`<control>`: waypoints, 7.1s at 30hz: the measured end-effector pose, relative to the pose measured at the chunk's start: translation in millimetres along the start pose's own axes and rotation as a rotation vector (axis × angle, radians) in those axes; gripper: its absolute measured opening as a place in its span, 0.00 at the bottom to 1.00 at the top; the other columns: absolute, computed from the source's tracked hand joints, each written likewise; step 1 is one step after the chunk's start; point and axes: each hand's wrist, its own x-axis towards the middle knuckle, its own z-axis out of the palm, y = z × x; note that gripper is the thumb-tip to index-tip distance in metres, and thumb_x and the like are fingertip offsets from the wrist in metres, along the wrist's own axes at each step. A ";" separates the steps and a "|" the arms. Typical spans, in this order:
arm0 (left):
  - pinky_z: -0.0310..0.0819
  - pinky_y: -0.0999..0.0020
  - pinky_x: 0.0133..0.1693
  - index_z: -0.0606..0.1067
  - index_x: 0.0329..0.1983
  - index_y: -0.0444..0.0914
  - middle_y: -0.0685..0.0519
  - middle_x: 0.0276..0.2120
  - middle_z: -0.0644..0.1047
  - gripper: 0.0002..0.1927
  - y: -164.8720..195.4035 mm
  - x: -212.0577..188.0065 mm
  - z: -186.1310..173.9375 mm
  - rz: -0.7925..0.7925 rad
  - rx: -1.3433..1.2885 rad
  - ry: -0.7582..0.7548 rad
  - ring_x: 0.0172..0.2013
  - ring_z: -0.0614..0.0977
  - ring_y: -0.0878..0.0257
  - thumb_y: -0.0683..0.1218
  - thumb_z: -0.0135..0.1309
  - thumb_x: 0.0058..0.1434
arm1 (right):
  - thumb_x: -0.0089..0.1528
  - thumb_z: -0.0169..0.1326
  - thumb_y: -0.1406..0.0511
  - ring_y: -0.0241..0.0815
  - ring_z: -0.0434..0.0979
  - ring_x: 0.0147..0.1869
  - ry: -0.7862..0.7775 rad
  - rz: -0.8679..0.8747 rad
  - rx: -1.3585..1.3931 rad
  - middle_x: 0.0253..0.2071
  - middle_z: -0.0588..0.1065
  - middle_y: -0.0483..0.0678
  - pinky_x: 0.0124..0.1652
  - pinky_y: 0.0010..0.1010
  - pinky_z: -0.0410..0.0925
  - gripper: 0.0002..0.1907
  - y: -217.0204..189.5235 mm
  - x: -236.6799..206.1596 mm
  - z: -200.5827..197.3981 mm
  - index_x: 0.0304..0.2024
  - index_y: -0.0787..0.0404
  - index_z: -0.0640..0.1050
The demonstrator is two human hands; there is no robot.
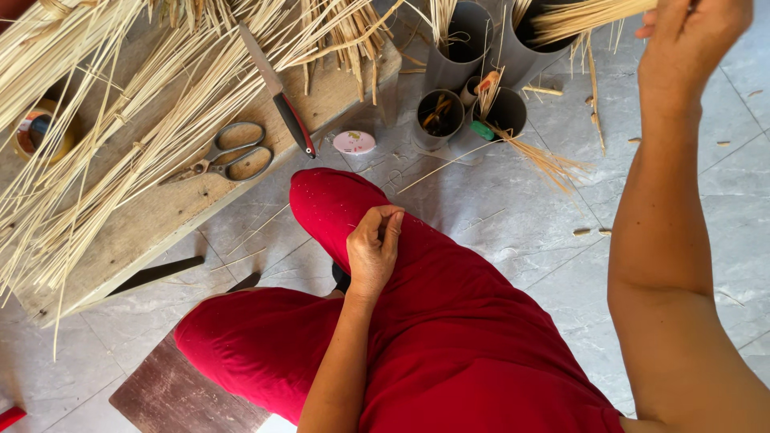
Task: The person sits on a low stool and splits thin bamboo strips with a small knife, drawing strips across the blade to shave and even them. They gather the split strips into a bundle, tie the bundle with a strip, and use shears to trim the ends of individual strips.
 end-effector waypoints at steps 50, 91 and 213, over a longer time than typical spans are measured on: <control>0.55 0.30 0.60 0.79 0.49 0.42 0.47 0.52 0.78 0.19 -93.5 59.5 -108.2 0.402 0.791 0.275 0.60 0.73 0.45 0.55 0.63 0.58 | 0.72 0.51 0.68 0.37 0.80 0.55 -0.922 0.472 0.888 0.51 0.79 0.50 0.55 0.29 0.74 0.13 -277.5 -106.5 250.5 0.58 0.67 0.75; 0.48 0.33 0.63 0.75 0.37 0.51 0.61 0.42 0.79 0.02 -218.7 180.8 -336.3 -0.117 1.045 0.815 0.51 0.78 0.59 0.50 0.55 0.67 | 0.57 0.63 0.74 0.62 0.69 0.65 -0.514 -0.008 0.019 0.62 0.67 0.60 0.59 0.49 0.66 0.27 -267.0 -101.0 421.5 0.57 0.52 0.73; 0.66 0.66 0.35 0.78 0.46 0.46 0.64 0.31 0.76 0.05 -202.0 157.6 -370.5 0.248 0.780 0.494 0.29 0.72 0.72 0.49 0.61 0.73 | 0.75 0.53 0.59 0.29 0.69 0.35 -0.317 0.639 0.914 0.35 0.71 0.41 0.29 0.21 0.61 0.21 -258.5 -90.2 397.7 0.66 0.62 0.72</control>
